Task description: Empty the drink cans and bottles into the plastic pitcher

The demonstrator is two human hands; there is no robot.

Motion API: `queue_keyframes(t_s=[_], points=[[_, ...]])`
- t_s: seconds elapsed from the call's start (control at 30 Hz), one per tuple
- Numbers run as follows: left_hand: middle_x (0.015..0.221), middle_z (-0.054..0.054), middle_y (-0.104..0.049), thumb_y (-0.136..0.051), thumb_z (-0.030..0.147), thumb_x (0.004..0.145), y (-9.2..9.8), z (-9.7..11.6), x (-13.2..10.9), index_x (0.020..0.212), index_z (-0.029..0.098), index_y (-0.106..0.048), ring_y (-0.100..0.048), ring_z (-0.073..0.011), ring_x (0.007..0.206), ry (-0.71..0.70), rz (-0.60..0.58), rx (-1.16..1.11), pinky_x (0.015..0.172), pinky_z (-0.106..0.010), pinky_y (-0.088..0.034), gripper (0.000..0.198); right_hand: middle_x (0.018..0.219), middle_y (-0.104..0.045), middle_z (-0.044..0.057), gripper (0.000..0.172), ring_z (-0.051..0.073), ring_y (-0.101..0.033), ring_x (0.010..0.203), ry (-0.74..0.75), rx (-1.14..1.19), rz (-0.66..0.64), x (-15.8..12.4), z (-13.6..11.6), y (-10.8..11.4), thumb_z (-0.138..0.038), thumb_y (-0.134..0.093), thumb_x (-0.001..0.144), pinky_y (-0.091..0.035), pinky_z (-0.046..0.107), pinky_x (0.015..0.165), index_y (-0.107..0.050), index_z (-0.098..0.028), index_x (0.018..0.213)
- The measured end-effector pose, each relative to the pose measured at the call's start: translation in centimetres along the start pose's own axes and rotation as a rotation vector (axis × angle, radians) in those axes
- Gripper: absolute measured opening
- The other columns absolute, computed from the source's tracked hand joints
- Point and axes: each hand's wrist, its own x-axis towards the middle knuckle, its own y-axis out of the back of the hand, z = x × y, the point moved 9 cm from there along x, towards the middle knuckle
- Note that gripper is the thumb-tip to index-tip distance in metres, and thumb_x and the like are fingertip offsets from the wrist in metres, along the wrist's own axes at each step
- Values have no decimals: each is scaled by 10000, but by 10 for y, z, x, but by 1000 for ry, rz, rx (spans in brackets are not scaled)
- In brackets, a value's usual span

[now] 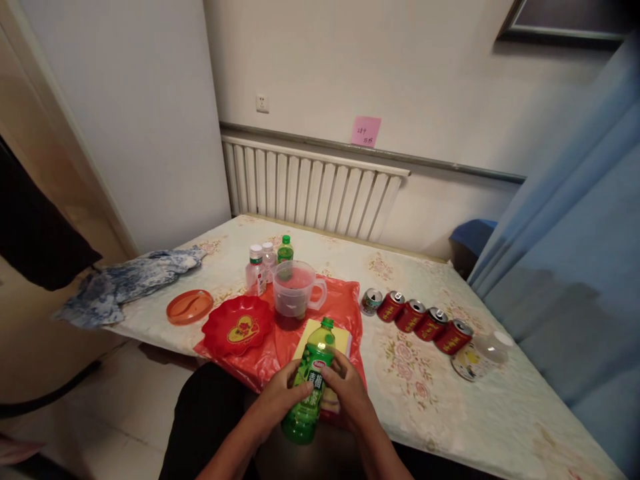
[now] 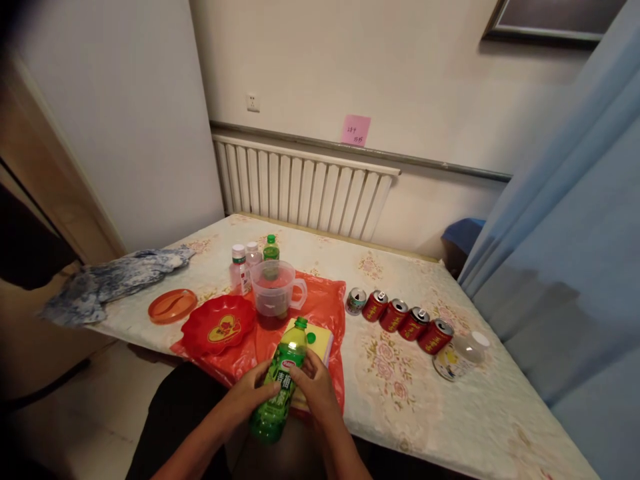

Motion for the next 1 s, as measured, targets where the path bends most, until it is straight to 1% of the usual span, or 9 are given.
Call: queue_keyframes(t_s=[0.1, 0.2, 0.27, 0.37, 0.5, 0.6, 0.7, 0.83, 1.0], points=[[1042, -77, -698, -742, 470, 721, -5, 4, -2, 1164, 156, -578, -633, -258, 1012, 6, -8, -73, 852, -334, -485, 568, 1191, -691, 104, 592, 305, -638, 1112, 12, 6, -26, 0, 0, 1, -448, -795, 698, -514, 434, 934, -612, -200, 1203], [1029, -80, -699, -751, 488, 714, -9, 6, -2, 1159, 148, -579, -642, -252, 988, 2, -19, -108, 820, -319, -485, 585, 1220, -678, 104, 585, 300, -629, 1126, 20, 20, -47, 0, 2, 1, -429, -792, 702, -499, 434, 951, -607, -202, 1209], [1012, -77, -700, -755, 499, 708, -10, 6, -2, 1154, 145, -585, -645, -247, 968, 8, -18, -109, 797, -309, -484, 594, 1201, -686, 103, 581, 302, -629, 1125, 16, 26, -50, -1, 3, 0, -427, -796, 693, -500, 433, 947, -612, -201, 1196], [992, -74, -699, -755, 494, 713, -12, 7, -4, 1143, 141, -597, -646, -235, 937, 25, -19, -111, 774, -298, -480, 579, 1165, -700, 106, 582, 305, -639, 1101, 2, 21, -33, -2, 3, 0, -433, -804, 678, -511, 430, 922, -619, -198, 1176], [1009, -79, -695, -727, 498, 742, -18, 10, -7, 1147, 137, -599, -652, -220, 906, 41, -67, -139, 766, -296, -484, 557, 1141, -709, 108, 596, 296, -645, 1084, -6, 7, 10, -3, 2, 3, -435, -817, 658, -512, 410, 917, -620, -191, 1164], [1056, -80, -687, -732, 442, 744, -20, 10, -9, 1167, 143, -588, -649, -219, 936, 53, -93, -161, 800, -305, -487, 538, 1138, -709, 108, 596, 293, -644, 1090, -5, 8, 21, -4, 3, 5, -444, -810, 665, -512, 404, 917, -616, -189, 1167], [1059, -68, -690, -759, 353, 701, -18, 6, -8, 1185, 158, -576, -644, -225, 963, 84, -79, -154, 809, -308, -488, 553, 1129, -711, 109, 601, 297, -646, 1090, -3, 10, 19, -4, 3, 5, -453, -812, 661, -509, 419, 925, -611, -189, 1161], [1014, -56, -700, -733, 289, 681, -14, 2, -6, 1162, 154, -586, -647, -220, 933, 97, -36, -95, 771, -293, -484, 520, 1129, -713, 114, 608, 307, -642, 1101, -5, 3, 18, -5, 4, 5, -451, -819, 654, -498, 447, 945, -610, -188, 1161], [925, -39, -703, -677, 237, 670, -12, 6, -6, 1082, 141, -605, -643, -201, 854, 83, 5, -6, 723, -279, -480, 429, 1142, -711, 118, 608, 305, -643, 1098, 13, -18, 15, -4, 5, 7, -440, -822, 650, -488, 455, 961, -618, -190, 1164]])
